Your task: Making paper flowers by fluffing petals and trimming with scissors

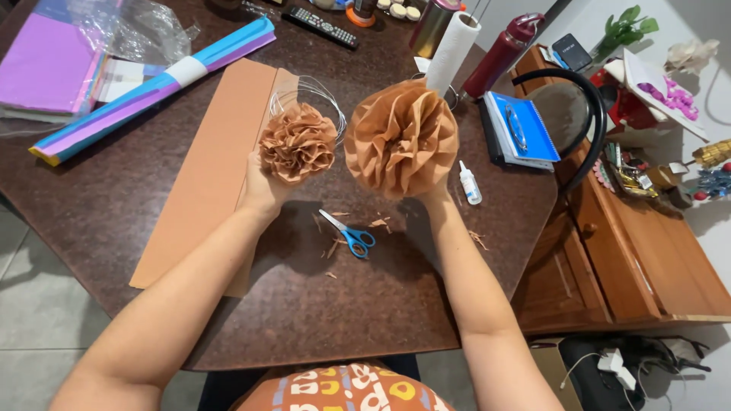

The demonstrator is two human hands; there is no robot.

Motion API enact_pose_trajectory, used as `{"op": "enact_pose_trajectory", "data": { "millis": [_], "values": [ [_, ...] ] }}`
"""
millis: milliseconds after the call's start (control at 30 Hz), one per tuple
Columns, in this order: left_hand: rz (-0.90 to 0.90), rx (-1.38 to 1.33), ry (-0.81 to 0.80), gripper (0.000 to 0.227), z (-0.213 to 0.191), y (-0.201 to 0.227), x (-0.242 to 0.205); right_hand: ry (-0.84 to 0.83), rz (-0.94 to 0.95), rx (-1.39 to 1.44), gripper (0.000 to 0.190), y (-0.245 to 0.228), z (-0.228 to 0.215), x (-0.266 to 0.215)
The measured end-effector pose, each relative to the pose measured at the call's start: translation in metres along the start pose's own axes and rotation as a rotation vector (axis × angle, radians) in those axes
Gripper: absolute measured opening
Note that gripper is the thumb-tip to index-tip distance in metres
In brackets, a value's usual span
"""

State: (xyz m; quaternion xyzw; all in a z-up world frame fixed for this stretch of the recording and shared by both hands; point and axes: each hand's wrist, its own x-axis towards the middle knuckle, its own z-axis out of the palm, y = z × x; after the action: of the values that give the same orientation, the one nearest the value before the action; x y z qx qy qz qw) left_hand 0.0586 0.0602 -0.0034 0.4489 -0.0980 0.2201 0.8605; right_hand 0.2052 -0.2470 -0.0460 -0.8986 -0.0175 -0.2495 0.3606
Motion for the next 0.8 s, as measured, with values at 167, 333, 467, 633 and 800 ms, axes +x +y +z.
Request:
{"op": "enact_pose_trajectory", "data": {
  "millis": [167, 333, 467, 633, 800],
  "values": [
    [-0.283, -0.393, 0.133, 0.036, 0.009, 0.019, 0.000, 0.005, -0.048, 0.089, 0.009, -0.006, -0.005, -0.002],
    [-0.344, -0.436, 0.192, 0.027, 0.003, 0.014, 0.001, 0.018, -0.092, 0.183, 0.009, -0.013, -0.008, -0.004],
    [-0.376, -0.505, 0.193, 0.032, -0.028, -0.037, 0.014, 0.027, -0.146, 0.275, 0.009, -0.019, -0.012, -0.009],
    [-0.047, 0.038, 0.087, 0.045, -0.029, -0.040, 0.013, 0.041, -0.199, 0.368, 0.009, -0.026, -0.018, -0.020],
    [-0.166, -0.125, 0.093, 0.048, -0.006, -0.001, 0.008, 0.054, -0.260, 0.489, 0.009, -0.031, -0.020, -0.021]
  ]
}}
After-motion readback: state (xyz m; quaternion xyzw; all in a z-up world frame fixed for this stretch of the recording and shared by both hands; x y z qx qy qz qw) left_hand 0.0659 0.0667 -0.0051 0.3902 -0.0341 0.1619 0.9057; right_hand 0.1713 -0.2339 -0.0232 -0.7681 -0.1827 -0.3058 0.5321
